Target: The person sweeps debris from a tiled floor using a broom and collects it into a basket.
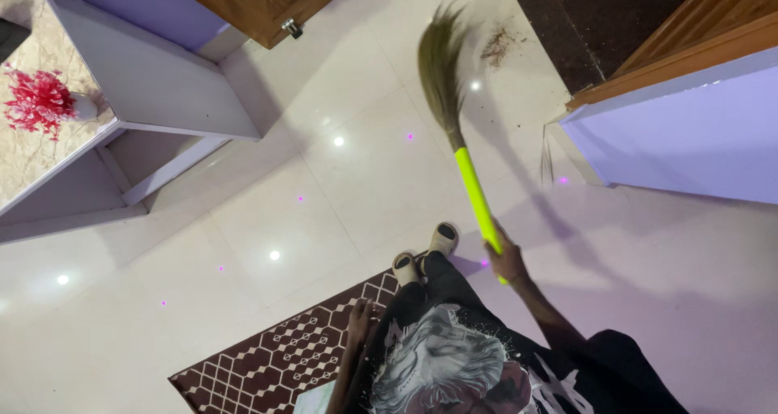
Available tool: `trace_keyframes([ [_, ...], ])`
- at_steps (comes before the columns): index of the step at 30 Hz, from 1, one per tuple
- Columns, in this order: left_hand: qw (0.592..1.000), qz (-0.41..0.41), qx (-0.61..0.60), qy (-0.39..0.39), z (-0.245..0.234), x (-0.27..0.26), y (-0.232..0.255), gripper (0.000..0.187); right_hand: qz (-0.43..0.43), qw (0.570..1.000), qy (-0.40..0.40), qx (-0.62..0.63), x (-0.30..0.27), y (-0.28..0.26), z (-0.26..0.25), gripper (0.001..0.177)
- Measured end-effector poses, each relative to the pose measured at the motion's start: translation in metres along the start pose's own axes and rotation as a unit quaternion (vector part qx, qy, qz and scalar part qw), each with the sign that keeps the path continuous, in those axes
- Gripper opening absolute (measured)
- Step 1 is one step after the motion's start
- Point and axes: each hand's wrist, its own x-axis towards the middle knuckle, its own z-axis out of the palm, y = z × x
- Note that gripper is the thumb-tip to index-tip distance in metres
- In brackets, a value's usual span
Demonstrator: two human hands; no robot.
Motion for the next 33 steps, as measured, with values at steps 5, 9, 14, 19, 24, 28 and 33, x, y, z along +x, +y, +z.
trace_keyframes([
  [5, 0.999, 0.039, 0.015, -0.027, 0.002, 0.011, 0.013, 0.044, 0.090, 0.980, -0.118, -0.134, 0.012, -0.025, 0.067, 0.072],
  [9, 0.998, 0.024, 0.064, -0.004, -0.003, 0.003, 0.045, 0.045, 0.165, 0.955, -0.162, -0.185, 0.059, -0.038, 0.098, 0.068],
  [14, 0.995, 0.017, 0.092, -0.019, -0.017, 0.017, 0.085, 0.048, 0.252, 0.945, -0.088, -0.191, 0.122, -0.029, 0.077, 0.066],
  [19, 0.992, -0.022, 0.072, -0.099, -0.034, 0.084, 0.122, 0.053, 0.311, 0.948, 0.023, -0.069, 0.170, -0.036, 0.049, 0.066],
  [24, 0.982, 0.001, 0.139, -0.129, -0.048, 0.170, 0.191, 0.056, 0.280, 0.957, 0.076, 0.020, 0.169, -0.063, 0.035, 0.079],
  [28, 0.980, -0.002, 0.119, -0.162, -0.050, 0.228, 0.252, 0.053, -0.022, 0.970, 0.216, -0.112, 0.173, -0.096, 0.050, 0.076],
  [33, 0.895, 0.241, 0.309, -0.213, -0.033, 0.290, 0.353, 0.048, 0.028, 0.968, 0.155, -0.194, 0.216, -0.137, 0.066, 0.077],
])
